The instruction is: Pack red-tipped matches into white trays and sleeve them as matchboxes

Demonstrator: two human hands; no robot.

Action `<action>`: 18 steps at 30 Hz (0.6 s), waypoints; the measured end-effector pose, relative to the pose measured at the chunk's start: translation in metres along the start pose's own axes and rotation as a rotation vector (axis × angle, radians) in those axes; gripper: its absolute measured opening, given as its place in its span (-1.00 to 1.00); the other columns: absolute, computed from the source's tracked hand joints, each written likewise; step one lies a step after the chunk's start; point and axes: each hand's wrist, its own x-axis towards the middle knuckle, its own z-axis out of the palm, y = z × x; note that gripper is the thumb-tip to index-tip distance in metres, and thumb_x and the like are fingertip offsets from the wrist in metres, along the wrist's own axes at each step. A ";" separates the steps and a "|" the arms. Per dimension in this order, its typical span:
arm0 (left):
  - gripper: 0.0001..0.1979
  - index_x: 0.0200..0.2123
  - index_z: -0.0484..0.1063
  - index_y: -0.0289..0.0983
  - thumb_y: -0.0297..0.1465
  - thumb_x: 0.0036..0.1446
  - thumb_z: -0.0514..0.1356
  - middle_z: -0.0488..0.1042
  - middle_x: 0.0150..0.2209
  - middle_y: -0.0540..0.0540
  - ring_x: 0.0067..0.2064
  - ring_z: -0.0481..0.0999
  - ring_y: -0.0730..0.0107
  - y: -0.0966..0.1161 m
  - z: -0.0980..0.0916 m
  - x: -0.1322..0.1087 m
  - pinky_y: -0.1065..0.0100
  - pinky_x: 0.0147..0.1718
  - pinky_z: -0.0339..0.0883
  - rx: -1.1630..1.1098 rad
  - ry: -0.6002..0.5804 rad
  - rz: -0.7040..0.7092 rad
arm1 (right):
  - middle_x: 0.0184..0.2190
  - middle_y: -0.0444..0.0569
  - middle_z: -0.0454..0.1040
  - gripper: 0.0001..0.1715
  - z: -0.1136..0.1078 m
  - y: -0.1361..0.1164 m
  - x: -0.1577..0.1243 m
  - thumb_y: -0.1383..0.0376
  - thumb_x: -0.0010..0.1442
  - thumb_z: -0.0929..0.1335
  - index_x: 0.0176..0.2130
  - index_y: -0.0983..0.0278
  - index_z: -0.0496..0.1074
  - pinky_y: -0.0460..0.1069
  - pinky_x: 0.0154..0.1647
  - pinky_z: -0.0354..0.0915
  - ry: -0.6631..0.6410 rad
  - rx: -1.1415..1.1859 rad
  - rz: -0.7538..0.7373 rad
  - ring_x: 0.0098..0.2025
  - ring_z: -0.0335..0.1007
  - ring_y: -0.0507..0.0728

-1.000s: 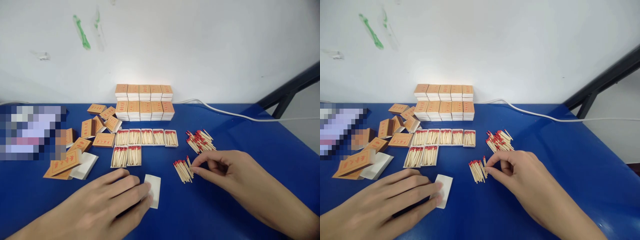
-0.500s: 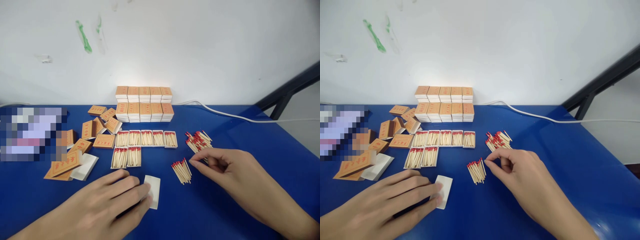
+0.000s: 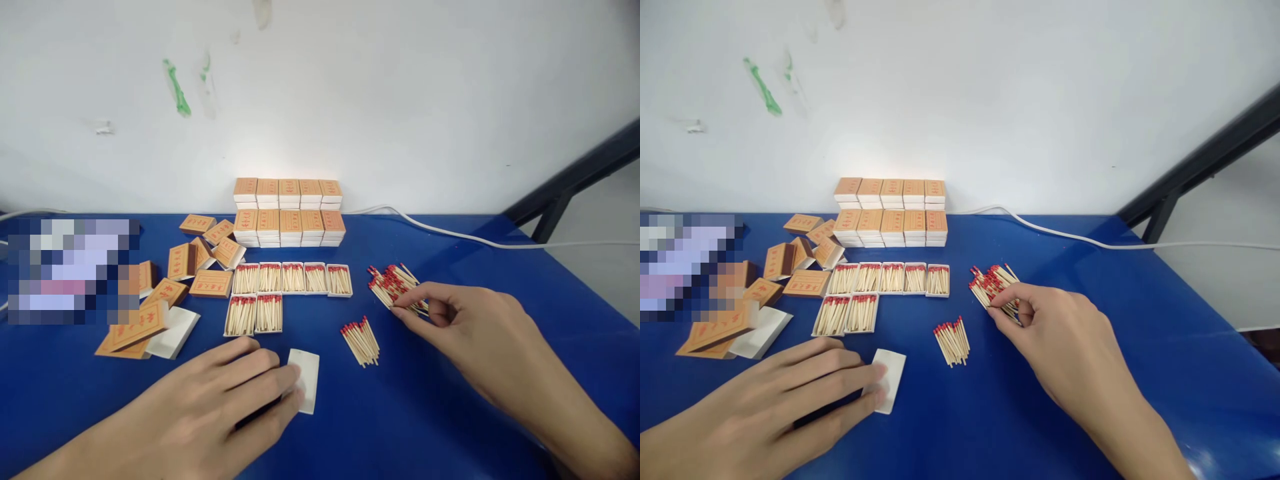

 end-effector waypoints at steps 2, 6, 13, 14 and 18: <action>-0.66 0.12 0.68 -0.30 -0.54 0.61 0.09 0.71 0.11 -0.19 0.05 0.67 0.14 0.000 0.000 0.001 0.07 0.22 0.57 0.002 0.002 -0.001 | -0.61 -0.15 0.32 -0.53 -0.001 0.000 0.000 -0.19 0.35 0.44 -0.27 0.07 0.75 0.03 -0.51 0.09 -0.004 -0.024 -0.002 -0.60 0.24 0.13; -0.62 0.12 0.69 -0.29 -0.55 0.62 0.05 0.73 0.11 -0.17 0.06 0.67 0.14 0.000 0.000 0.001 0.08 0.22 0.56 0.000 0.004 -0.006 | -0.61 -0.15 0.35 -0.60 -0.003 0.000 -0.001 -0.12 0.36 0.47 -0.27 0.07 0.75 0.02 -0.51 0.08 -0.039 -0.018 -0.014 -0.60 0.26 0.12; -0.58 0.12 0.69 -0.30 -0.56 0.66 0.00 0.73 0.12 -0.16 0.07 0.65 0.15 0.000 0.000 0.000 0.08 0.24 0.52 -0.003 -0.005 -0.005 | -0.60 -0.19 0.29 -0.70 -0.003 -0.009 -0.005 0.01 0.35 0.51 -0.34 0.10 0.70 0.01 -0.49 0.03 -0.159 0.104 -0.062 -0.55 0.17 0.08; -0.58 0.12 0.69 -0.30 -0.56 0.66 0.00 0.73 0.12 -0.16 0.08 0.64 0.15 0.000 0.000 0.000 0.08 0.24 0.50 -0.003 -0.005 -0.007 | -0.59 -0.19 0.30 -0.70 -0.002 -0.011 -0.006 0.01 0.36 0.51 -0.34 0.10 0.70 0.01 -0.48 0.04 -0.170 0.122 -0.065 -0.54 0.17 0.08; -0.58 0.12 0.69 -0.29 -0.54 0.67 -0.01 0.72 0.15 -0.15 0.10 0.63 0.16 0.000 0.000 0.000 0.09 0.28 0.45 0.006 -0.008 0.000 | -0.61 -0.21 0.26 -0.65 0.007 -0.016 -0.007 -0.02 0.37 0.52 -0.35 0.12 0.68 0.00 -0.49 0.06 -0.145 0.161 -0.056 -0.54 0.15 0.07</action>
